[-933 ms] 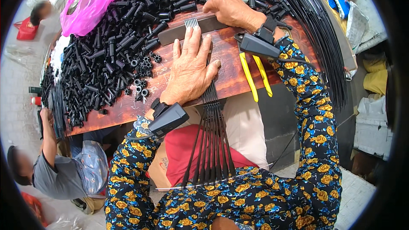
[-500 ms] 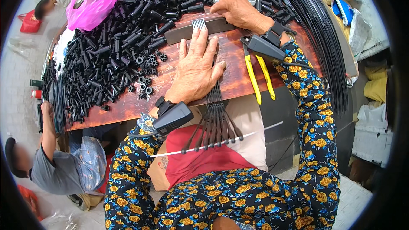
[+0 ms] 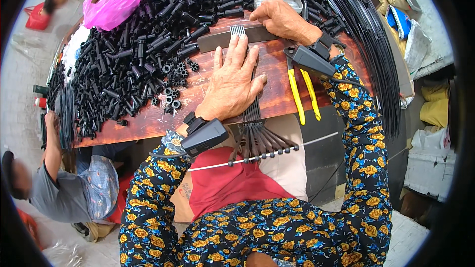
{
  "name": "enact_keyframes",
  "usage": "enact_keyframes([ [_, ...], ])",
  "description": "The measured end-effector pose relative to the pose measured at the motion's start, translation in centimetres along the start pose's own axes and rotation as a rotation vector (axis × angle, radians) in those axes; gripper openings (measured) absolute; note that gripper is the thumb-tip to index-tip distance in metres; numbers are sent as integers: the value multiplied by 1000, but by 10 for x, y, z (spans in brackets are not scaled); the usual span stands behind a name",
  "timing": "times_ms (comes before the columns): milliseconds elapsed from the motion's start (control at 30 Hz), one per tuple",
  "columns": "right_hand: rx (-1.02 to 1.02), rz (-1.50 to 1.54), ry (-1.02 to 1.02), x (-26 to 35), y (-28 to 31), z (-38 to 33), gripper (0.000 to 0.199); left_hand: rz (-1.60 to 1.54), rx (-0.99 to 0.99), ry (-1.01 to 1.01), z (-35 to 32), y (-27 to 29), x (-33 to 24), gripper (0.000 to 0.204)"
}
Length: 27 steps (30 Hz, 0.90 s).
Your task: Assembling the frame and rib components of an umbrella at a factory workstation.
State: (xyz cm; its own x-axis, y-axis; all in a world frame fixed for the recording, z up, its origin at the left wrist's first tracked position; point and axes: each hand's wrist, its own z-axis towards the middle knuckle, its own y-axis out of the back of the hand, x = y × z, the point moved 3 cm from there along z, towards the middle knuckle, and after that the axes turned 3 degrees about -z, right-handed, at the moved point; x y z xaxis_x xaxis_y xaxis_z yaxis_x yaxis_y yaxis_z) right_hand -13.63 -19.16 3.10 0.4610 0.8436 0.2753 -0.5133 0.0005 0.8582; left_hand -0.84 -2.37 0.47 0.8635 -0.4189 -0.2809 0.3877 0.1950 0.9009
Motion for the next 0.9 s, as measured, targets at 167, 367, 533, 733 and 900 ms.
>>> enact_keyframes([
  [167,24,41,-20,0,-1,0,21,-2,-10,-6,-1,0,1,65],
  [367,12,-15,-25,3,2,4,26,-9,-1,-7,0,0,0,65],
  [533,47,-11,-74,9,0,12,27,-7,16,11,0,1,1,67],
  [733,31,38,-107,5,-3,15,22,-10,14,2,1,-1,-1,67],
  [900,-43,109,-129,14,2,23,27,-7,9,3,0,0,0,66],
])
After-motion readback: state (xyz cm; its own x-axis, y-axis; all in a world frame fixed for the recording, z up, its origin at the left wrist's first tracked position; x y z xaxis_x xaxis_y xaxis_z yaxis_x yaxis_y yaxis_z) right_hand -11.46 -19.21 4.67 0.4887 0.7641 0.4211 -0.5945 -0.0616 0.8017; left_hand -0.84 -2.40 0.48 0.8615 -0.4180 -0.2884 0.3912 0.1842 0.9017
